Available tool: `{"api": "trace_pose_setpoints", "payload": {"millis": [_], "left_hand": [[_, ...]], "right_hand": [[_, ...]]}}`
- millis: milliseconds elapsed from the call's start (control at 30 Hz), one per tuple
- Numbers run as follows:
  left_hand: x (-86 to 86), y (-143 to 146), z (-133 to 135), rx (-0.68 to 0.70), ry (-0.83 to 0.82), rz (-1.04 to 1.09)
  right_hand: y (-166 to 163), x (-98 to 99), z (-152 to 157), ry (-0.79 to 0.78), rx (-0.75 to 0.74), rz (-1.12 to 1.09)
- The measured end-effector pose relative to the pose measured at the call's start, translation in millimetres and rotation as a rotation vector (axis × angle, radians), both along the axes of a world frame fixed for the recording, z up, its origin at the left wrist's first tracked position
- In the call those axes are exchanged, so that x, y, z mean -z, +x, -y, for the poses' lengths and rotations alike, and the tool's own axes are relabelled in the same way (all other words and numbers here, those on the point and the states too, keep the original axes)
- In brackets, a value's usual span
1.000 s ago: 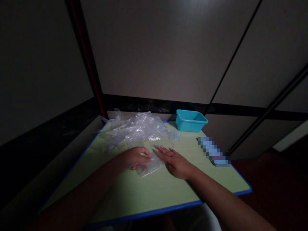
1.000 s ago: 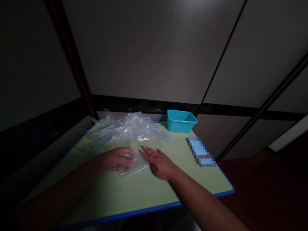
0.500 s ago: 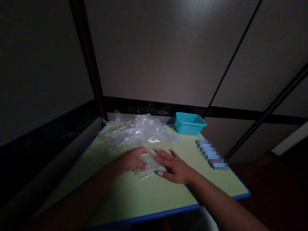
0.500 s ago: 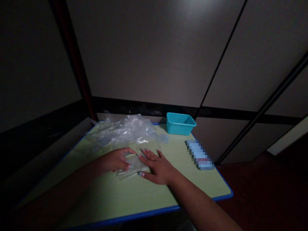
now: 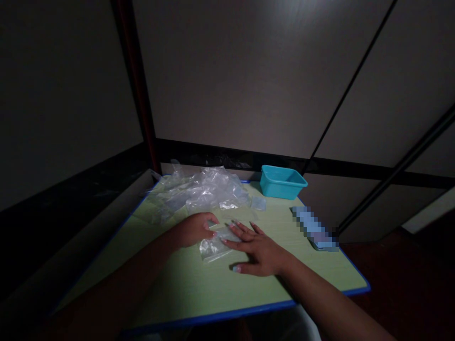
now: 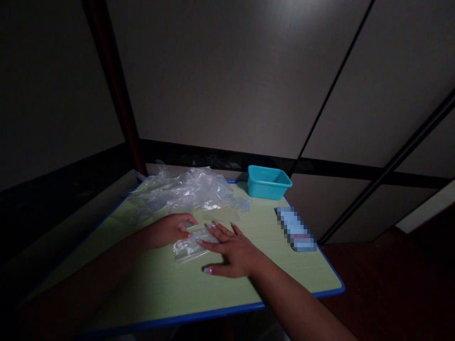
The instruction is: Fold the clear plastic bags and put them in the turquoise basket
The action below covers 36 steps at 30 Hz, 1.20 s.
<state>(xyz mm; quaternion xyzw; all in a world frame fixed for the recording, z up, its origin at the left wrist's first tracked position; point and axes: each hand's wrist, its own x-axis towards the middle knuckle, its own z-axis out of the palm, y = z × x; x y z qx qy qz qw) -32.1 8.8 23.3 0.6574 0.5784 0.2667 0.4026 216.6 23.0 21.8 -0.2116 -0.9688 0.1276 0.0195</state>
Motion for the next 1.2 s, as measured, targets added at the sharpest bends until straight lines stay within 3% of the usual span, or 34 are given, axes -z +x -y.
{"api": "trace_pose_setpoints", "payload": {"millis": [100, 200, 300, 367, 500, 633, 867, 967, 1033, 1100, 1200], "left_hand": [[-1.9, 3, 0, -0.079, 0.126, -0.116], [-7.1, 6, 2, -0.124, 0.376, -0.25], [-11.7, 11, 5, -0.004, 0.608, -0.338], [-11.6, 13, 8, 0.107, 0.646, -0.382], [-2.8, 17, 13, 0.263, 0.548, -0.473], [7.2, 16, 15, 0.327, 0.454, -0.549], [13.7, 13, 5, 0.264, 0.52, -0.547], [5.5, 9, -3, 0.141, 0.592, -0.488], [-3.2, 1, -6, 0.02, 0.505, -0.464], [-11.6, -10, -8, -0.038, 0.306, -0.437], [-19.3, -25, -5, 0.079, 0.089, -0.361]], "right_hand": [[0, 0.4, 0, -0.002, 0.006, 0.01], [-1, 0.0, 1, -0.007, 0.019, 0.024], [-1, -0.1, 1, -0.005, 0.032, 0.034], [-1, 0.3, 2, -0.001, 0.032, 0.037], [-1, 1.9, 2, 0.014, 0.028, 0.038], [-1, 3.3, 0, 0.018, 0.031, 0.024], [-2, 3.7, -3, 0.049, 0.023, 0.017], [-2, 1.6, -2, 0.052, 0.034, 0.009], [-2, -0.6, -1, 0.042, 0.039, 0.007], [-1, -2.2, 0, 0.03, 0.039, 0.009], [0, -2.2, 0, 0.02, 0.035, 0.009]]}}
